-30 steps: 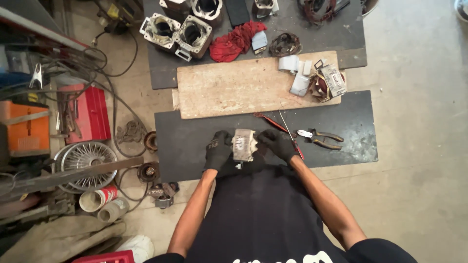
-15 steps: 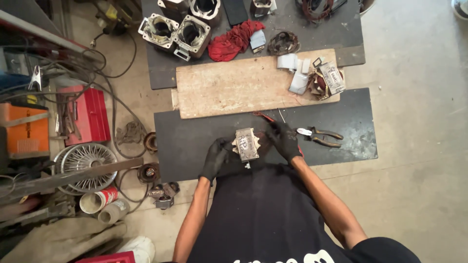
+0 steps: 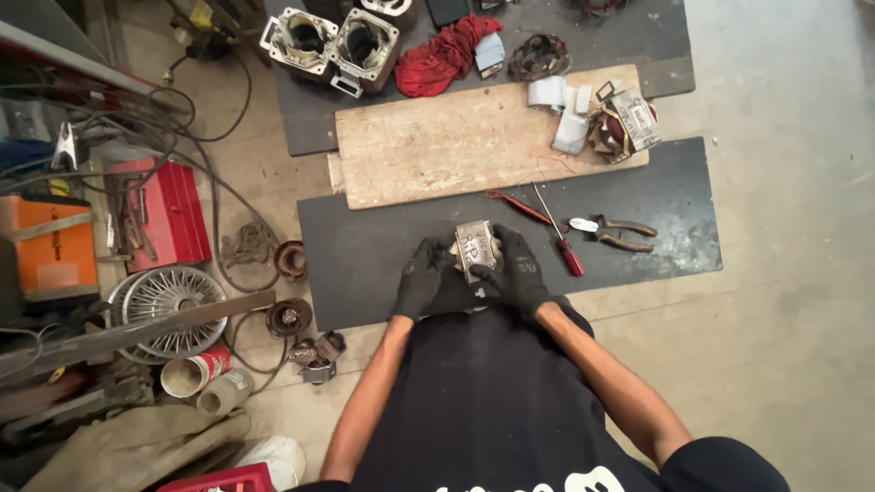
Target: Repairing an electronic component by disassembling it with a screwdriver and pliers on a workbench
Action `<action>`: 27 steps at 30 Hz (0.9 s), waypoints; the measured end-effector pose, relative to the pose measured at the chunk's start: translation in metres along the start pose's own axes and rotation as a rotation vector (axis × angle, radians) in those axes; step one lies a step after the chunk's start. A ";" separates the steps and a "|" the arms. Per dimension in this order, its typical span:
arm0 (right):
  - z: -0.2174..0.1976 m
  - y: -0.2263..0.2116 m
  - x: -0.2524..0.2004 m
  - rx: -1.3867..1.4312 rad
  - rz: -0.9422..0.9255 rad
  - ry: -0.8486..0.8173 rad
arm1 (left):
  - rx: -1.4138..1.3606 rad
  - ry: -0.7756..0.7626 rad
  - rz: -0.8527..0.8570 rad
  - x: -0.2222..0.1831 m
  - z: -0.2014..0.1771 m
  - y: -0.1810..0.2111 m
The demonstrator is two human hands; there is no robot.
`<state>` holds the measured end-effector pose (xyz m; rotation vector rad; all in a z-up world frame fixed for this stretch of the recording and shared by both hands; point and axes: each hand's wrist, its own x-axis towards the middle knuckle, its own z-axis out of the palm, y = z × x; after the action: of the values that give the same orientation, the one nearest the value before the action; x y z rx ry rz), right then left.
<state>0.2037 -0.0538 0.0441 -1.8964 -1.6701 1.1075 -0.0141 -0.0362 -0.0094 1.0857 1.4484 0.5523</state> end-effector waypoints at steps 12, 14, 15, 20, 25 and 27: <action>0.003 0.033 -0.002 0.397 0.219 -0.083 | -0.331 -0.200 0.130 -0.008 0.000 -0.020; 0.007 0.057 -0.002 0.525 0.239 -0.072 | -0.339 -0.137 0.133 -0.022 0.007 -0.017; 0.007 0.057 -0.004 0.526 0.242 -0.071 | -0.338 -0.139 0.130 -0.029 0.007 -0.002; 0.022 0.075 0.003 0.444 0.295 -0.111 | 0.178 -0.047 -0.064 -0.035 0.001 0.030; -0.009 0.034 -0.002 0.352 0.275 -0.082 | 0.292 -0.064 -0.040 0.002 0.016 -0.036; -0.003 0.041 -0.004 0.379 0.285 -0.080 | 0.210 -0.045 -0.130 -0.003 0.021 -0.031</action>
<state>0.2324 -0.0657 0.0176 -1.8908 -1.1421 1.5054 -0.0043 -0.0586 -0.0382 1.1500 1.5493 0.2867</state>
